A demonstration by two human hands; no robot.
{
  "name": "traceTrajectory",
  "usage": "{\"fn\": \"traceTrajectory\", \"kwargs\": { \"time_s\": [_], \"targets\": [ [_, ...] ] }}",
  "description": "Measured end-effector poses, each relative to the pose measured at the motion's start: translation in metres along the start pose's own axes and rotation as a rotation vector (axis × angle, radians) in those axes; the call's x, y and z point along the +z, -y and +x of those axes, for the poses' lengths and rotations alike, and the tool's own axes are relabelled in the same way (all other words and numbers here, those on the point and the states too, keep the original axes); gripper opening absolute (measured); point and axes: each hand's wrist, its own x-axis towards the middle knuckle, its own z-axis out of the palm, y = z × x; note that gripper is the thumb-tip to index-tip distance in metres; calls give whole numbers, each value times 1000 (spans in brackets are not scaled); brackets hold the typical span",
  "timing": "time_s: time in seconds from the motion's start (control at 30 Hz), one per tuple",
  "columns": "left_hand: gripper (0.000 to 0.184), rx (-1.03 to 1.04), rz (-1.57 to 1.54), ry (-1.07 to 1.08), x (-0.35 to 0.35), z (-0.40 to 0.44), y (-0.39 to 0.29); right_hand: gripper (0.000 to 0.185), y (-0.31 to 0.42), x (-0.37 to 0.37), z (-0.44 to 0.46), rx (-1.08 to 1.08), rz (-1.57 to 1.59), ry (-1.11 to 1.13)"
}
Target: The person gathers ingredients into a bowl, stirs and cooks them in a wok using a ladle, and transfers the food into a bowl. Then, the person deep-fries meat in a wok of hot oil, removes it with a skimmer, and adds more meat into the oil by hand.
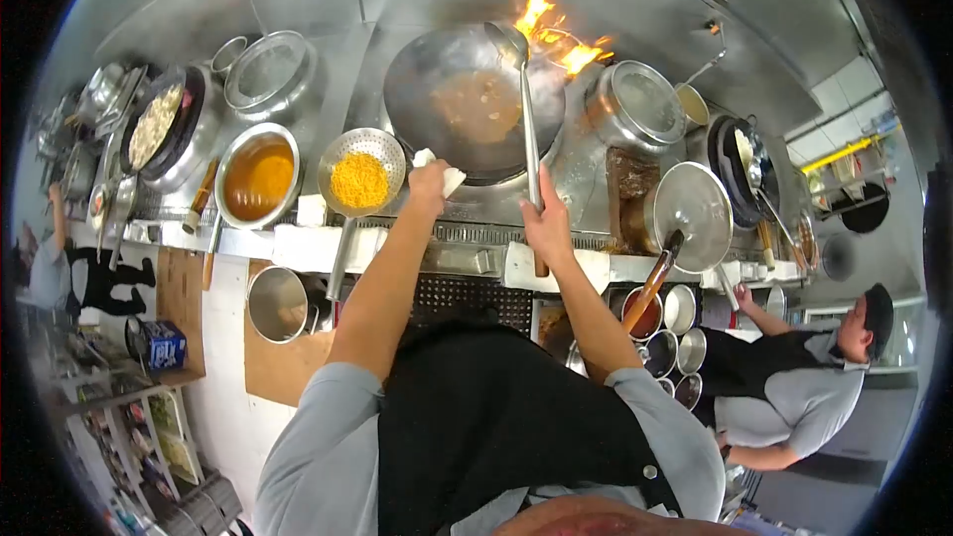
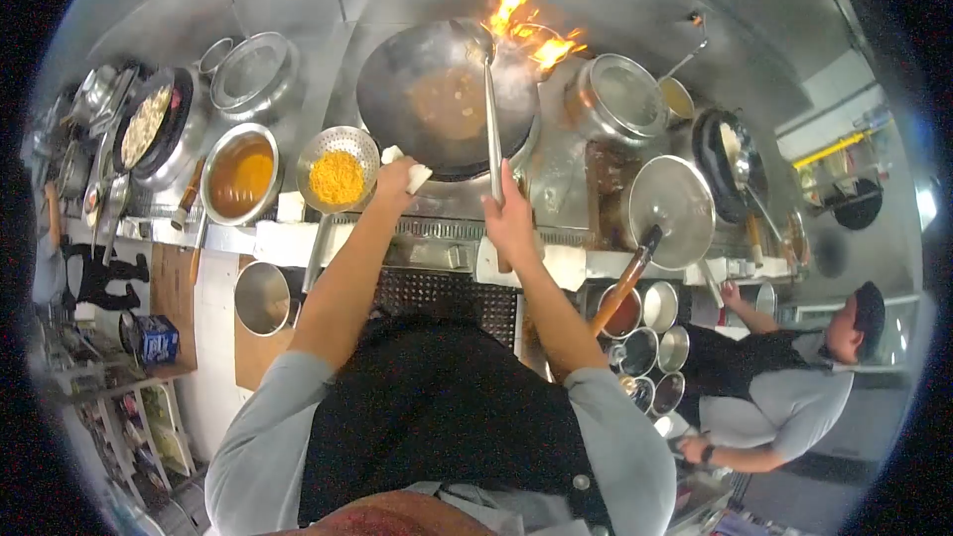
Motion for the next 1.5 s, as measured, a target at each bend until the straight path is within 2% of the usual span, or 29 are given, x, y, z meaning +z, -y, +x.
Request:
{"fn": "traceTrajectory", "kwargs": {
  "time_s": [0.07, 0.13, 0.23, 0.27, 0.33, 0.43, 0.5, 0.6, 0.67, 0.7, 0.73, 0.77, 0.83, 0.87, 0.9, 0.93, 0.97, 1.0, 1.07, 1.1, 1.13, 1.17, 1.2, 1.3, 1.33, 1.37, 1.4, 1.47, 1.5],
  "targets": [
    [22, 24, -61, -49, -2, -25, 2, 74, -23, -4, -7, -275, -3, -102],
    [18, 161, -115, -113, -12, -67, 19, 74, -22, -31, -8, -178, 80, 23],
    [17, 98, -83, -179, -26, -112, 44, 73, -16, -59, -4, -103, -285, 274],
    [17, 72, -97, -207, -23, -132, 40, 73, -16, -60, -3, -131, -268, 318],
    [17, 120, -72, -237, -15, -176, 30, 72, -19, -60, -8, -77, -432, 448],
    [17, 222, -45, -338, -41, -199, 63, 73, -24, -65, -34, -191, -446, 439],
    [17, 258, -39, -310, -60, -213, 88, 75, -29, -60, -53, -228, -439, 464],
    [20, 204, 3, -338, -87, -233, 121, 75, -33, -48, -85, -316, -480, 440],
    [28, 141, 92, -342, -111, -242, 140, 77, -32, -37, -101, -266, -549, 455],
    [40, 173, 98, -179, -122, -270, 129, 77, -30, -31, -108, -309, -551, 476],
    [37, 113, -82, -129, -135, -286, 131, 78, -27, -26, -114, -265, -643, 454],
    [35, 142, -88, -103, -156, -298, 141, 79, -26, -21, -120, -232, -736, 439],
    [33, 230, -48, -108, -211, -354, 147, 79, -51, -10, -116, -350, -782, 421],
    [35, 279, -6, -149, -239, -401, 150, 78, -64, -3, -110, -210, -688, 452],
    [43, 304, 38, -209, -280, -433, 167, 74, -18, -1, -141, -202, -595, 416],
    [40, 323, 84, -330, -324, -465, 188, 68, -8, 7, -146, -233, -589, 427],
    [39, 281, 79, -481, -360, -516, 202, 55, -46, 12, -118, -456, -462, 542],
    [38, 228, 75, -615, -394, -569, 217, 54, -120, 31, -61, -644, -498, 466],
    [38, 26, 128, -987, -501, -616, 330, 53, -69, 30, -97, -461, -561, 439],
    [40, 163, -140, -1055, -530, -677, 362, 53, -56, 33, -113, -403, -569, 433],
    [37, 244, -200, -1189, -560, -732, 409, 53, -45, 36, -130, -366, -556, 425],
    [33, 213, -458, -1286, -559, -797, 426, 52, -35, 39, -142, -328, -546, 423],
    [29, 231, -520, -1458, -558, -844, 457, 52, -29, 43, -151, -304, -540, 426],
    [28, 195, -797, -1703, -513, -934, 516, 51, -2, 53, -174, -276, -525, 452],
    [29, 193, -923, -1775, -488, -945, 526, 51, 7, 58, -178, -274, -525, 462],
    [30, 317, -1068, -1865, -461, -952, 532, 51, 14, 63, -184, -277, -522, 473],
    [30, 306, -1103, -1882, -443, -950, 556, 50, 21, 69, -190, -281, -521, 483],
    [34, 465, -1252, -2146, -410, -941, 616, 50, 37, 83, -199, -291, -527, 508],
    [34, 425, -1300, -2256, -395, -943, 640, 50, 42, 90, -206, -291, -526, 514]
  ]
}}
